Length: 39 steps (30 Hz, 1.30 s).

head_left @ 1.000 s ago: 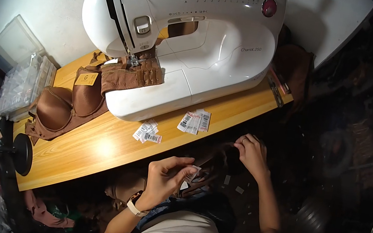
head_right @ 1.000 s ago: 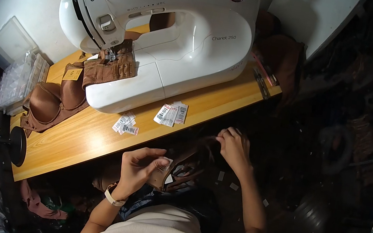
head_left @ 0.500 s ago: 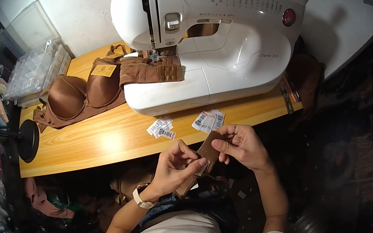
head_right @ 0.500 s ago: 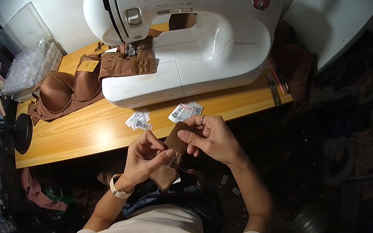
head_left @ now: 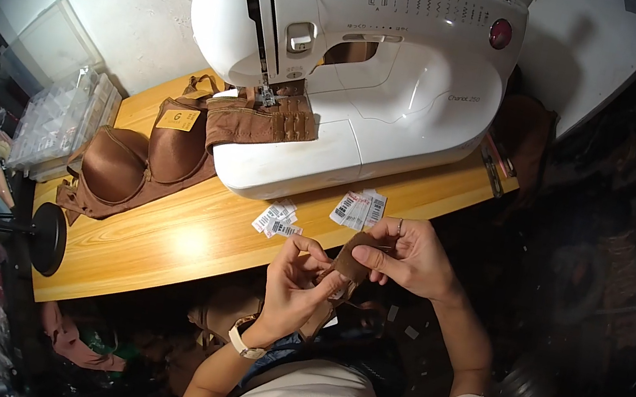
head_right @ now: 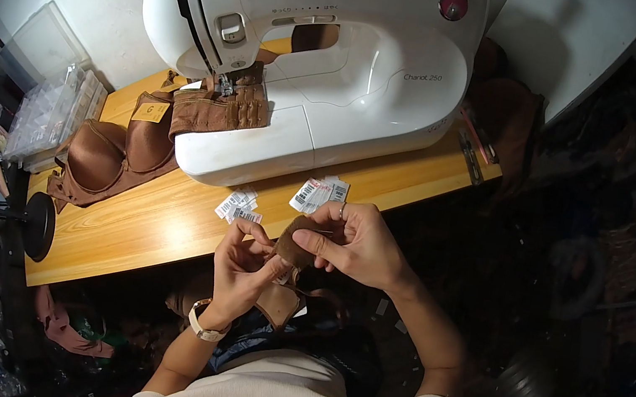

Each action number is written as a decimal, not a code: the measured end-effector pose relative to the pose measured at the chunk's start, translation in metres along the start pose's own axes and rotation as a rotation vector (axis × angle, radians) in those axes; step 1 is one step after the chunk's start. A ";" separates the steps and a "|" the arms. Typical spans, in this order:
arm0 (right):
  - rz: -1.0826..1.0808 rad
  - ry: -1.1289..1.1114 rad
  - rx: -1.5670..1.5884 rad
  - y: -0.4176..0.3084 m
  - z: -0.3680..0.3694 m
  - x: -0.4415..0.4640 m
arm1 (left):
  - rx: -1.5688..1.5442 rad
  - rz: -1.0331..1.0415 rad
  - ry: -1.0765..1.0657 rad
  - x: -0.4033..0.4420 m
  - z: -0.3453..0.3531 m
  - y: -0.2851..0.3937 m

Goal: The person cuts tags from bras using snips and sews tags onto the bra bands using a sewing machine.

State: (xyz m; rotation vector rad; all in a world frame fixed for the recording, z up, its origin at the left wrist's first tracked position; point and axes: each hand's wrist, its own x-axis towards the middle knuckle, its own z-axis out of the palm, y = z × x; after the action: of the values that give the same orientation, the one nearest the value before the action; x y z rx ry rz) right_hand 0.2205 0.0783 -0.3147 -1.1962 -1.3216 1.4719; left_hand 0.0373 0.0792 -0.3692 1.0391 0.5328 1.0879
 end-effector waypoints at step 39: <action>-0.441 0.024 -0.692 -0.077 -0.012 -0.016 | 0.948 -0.116 -0.477 -0.012 -0.045 0.003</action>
State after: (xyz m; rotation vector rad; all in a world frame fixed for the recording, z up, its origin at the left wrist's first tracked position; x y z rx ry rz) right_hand 0.2335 0.0751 -0.2358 -1.2082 -2.0090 0.6933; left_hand -0.0045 0.0875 -0.3882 1.9945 0.7186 0.4097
